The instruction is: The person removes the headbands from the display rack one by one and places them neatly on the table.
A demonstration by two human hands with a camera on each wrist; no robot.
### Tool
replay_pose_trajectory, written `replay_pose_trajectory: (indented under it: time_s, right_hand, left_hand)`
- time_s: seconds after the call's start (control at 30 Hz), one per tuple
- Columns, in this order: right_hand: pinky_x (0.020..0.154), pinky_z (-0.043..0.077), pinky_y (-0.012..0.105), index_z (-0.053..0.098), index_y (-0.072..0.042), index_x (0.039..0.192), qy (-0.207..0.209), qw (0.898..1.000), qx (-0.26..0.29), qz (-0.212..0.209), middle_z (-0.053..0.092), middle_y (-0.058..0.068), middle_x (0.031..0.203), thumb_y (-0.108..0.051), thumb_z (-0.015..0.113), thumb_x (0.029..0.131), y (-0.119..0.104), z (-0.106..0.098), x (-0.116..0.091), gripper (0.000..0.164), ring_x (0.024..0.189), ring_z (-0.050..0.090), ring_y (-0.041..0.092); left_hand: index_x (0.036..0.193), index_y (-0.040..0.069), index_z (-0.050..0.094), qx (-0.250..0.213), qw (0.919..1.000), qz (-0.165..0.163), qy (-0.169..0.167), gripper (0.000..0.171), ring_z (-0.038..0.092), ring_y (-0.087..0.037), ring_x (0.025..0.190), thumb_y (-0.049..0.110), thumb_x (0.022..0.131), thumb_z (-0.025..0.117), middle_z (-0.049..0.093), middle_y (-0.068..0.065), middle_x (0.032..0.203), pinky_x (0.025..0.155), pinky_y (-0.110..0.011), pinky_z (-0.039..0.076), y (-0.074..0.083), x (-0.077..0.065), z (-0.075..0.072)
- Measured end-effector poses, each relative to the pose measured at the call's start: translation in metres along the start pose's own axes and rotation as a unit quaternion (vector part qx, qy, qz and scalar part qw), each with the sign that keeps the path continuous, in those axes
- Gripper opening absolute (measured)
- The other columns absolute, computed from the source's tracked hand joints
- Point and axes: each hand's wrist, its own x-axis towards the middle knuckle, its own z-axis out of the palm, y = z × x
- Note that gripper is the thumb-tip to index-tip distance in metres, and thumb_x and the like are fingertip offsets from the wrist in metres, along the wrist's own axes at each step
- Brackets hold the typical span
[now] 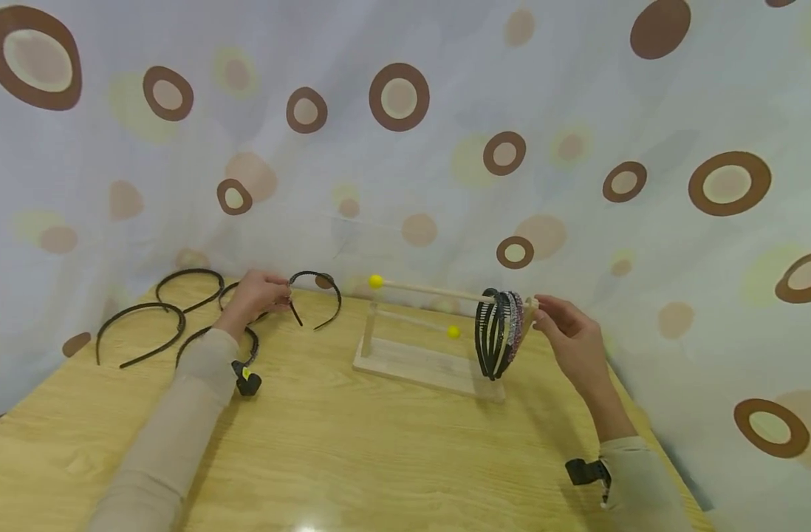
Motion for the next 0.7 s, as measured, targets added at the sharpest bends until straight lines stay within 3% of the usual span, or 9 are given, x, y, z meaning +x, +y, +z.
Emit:
replay_pose_trajectory:
  time_s: [0.3, 0.53, 0.7]
  right_hand:
    - [0.086, 0.055, 0.020, 0.060, 0.007, 0.135, -0.001, 1.000, 0.003, -0.005, 0.064, 0.026, 0.125, -0.011, 0.062, 0.104, -0.003, 0.003, -0.001, 0.035, 0.098, 0.070, 0.024]
    - [0.087, 0.055, 0.022, 0.060, 0.008, 0.135, -0.003, 1.000, -0.002, -0.011, 0.064, 0.027, 0.124, -0.009, 0.061, 0.104, -0.007, 0.002, 0.000, 0.035, 0.094, 0.070, 0.012]
    - [0.087, 0.055, 0.021, 0.060, 0.007, 0.135, -0.003, 1.000, -0.007, -0.005, 0.064, 0.027, 0.124, -0.010, 0.061, 0.104, -0.005, 0.002, -0.001, 0.035, 0.093, 0.069, 0.009]
  left_hand:
    - [0.139, -0.016, 0.051, 0.095, 0.9952, -0.003, 0.025, 0.041, 0.073, -0.027, 0.090, 0.002, 0.102, 0.054, 0.059, -0.036, 0.127, 0.085, -0.040, 0.059, -0.009, 0.009, -0.008]
    - [0.134, -0.017, 0.055, 0.092, 0.9947, -0.011, 0.045, 0.038, 0.072, -0.030, 0.086, 0.001, 0.100, 0.056, 0.064, -0.034, 0.115, 0.080, -0.040, 0.061, -0.010, 0.013, -0.010]
    - [0.134, -0.017, 0.055, 0.092, 0.9946, 0.003, 0.047, 0.040, 0.073, -0.035, 0.086, 0.004, 0.100, 0.052, 0.065, -0.034, 0.110, 0.078, -0.040, 0.062, -0.009, 0.010, -0.007]
